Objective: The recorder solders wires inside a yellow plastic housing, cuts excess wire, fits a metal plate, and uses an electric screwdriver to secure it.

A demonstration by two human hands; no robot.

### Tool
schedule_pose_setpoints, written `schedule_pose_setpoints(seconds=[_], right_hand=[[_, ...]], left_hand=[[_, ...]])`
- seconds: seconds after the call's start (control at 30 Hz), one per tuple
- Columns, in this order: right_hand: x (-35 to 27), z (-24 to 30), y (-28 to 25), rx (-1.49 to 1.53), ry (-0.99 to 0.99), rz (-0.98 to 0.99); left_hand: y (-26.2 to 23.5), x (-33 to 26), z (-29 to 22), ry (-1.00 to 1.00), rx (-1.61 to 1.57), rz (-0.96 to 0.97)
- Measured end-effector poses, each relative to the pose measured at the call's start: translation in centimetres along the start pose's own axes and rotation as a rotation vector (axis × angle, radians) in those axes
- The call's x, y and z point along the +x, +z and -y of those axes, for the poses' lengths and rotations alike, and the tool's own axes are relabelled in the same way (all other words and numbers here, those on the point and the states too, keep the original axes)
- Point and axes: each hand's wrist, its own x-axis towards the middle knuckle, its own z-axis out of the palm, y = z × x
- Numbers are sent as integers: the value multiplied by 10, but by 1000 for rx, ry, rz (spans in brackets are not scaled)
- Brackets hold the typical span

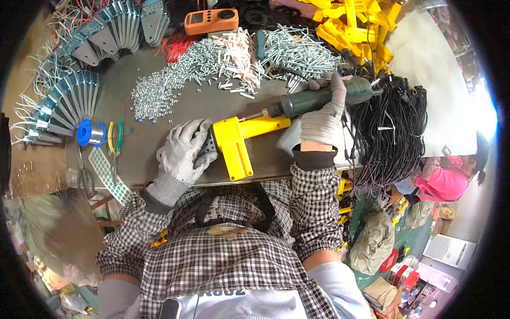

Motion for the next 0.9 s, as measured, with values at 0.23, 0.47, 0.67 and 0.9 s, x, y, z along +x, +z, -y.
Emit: schedule_pose_setpoints(seconds=[0.23, 0.47, 0.67, 0.9], right_hand=[[-1, -6, 3, 1, 35, 24], [1, -11, 8, -51, 75, -16], [0, -16, 7, -9, 94, -17], [-2, -27, 5, -109, 87, 48]], left_hand=[[-6, 2, -2, -18, -28, 15], [-5, 1, 1, -62, -90, 24], [-3, 2, 4, -55, -82, 41], [-3, 2, 6, -67, -182, 4]])
